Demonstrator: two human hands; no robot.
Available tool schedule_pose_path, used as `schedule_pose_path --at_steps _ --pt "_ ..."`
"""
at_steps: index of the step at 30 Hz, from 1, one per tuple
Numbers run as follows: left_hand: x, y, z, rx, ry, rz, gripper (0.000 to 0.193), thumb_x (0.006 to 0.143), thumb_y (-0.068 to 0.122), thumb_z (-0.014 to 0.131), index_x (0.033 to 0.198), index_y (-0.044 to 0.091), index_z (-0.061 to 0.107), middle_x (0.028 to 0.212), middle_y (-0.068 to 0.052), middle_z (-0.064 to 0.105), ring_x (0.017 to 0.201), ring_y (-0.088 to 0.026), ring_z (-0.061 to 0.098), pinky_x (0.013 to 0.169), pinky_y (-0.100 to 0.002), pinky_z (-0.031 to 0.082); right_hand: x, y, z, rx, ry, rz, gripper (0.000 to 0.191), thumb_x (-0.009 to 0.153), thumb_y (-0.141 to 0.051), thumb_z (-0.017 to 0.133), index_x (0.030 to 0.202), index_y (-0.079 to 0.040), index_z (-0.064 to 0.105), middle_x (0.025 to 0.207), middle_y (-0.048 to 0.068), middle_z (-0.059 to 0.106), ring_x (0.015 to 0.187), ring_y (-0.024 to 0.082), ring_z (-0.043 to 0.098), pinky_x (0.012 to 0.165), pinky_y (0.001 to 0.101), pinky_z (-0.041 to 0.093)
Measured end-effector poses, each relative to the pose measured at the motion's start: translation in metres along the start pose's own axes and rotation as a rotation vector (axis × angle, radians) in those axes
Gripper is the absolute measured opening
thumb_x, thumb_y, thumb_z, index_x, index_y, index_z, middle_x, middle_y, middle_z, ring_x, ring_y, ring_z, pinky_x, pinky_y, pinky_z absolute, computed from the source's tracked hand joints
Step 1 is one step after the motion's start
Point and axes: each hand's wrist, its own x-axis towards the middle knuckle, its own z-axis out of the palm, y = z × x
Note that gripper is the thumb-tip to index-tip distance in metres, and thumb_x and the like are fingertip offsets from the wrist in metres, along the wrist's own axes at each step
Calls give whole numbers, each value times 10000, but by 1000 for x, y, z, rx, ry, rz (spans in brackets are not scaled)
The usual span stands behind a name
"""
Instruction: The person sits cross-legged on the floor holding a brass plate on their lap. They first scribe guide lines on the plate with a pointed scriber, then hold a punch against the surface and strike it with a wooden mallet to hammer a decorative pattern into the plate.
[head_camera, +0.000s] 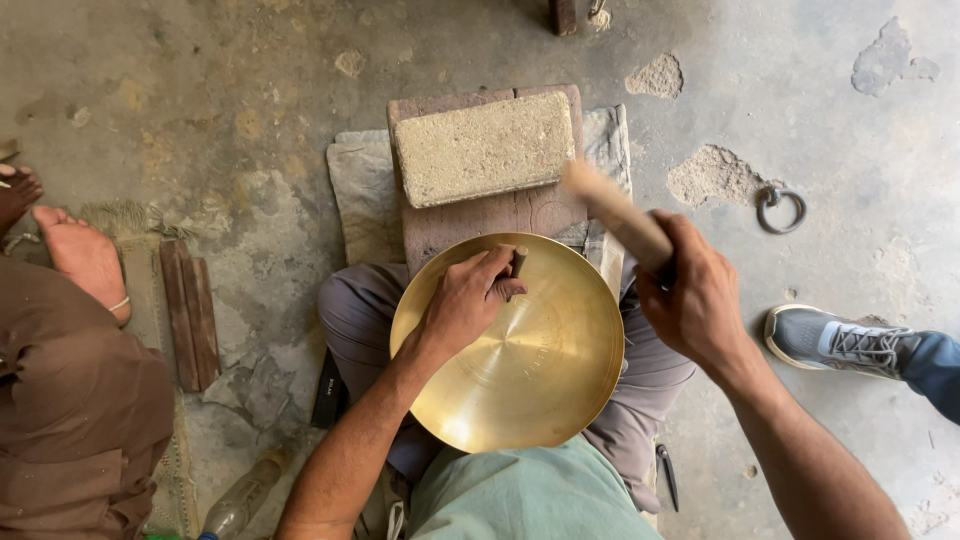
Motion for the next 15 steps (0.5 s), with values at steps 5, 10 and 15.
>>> schedule_pose_path --at_steps 5,10,15 --pt "-4 -1 0 38 32 33 375 881 195 776 1173 37 603 901 -122 698 791 -314 711 648 -421 534 -6 -5 -1 -320 0 -162 525 787 -21 687 1301 -105 628 1036 126 705 914 340 672 805 471 512" --pt "-10 -11 1 68 42 2 309 935 242 778 1106 63 592 903 -102 710 793 -279 731 652 -392 549 -8 -7 -4 -462 -40 -195 550 771 35 702 1304 -88 644 1036 147 718 888 340 684 777 496 525" --pt "-9 -16 -2 -15 92 -75 389 921 259 760 1163 23 568 875 -104 710 767 -259 738 640 -394 553 -8 -5 -6 -121 52 -97 539 843 -15 669 1376 -41 591 1150 176 685 996 342 668 850 462 522"
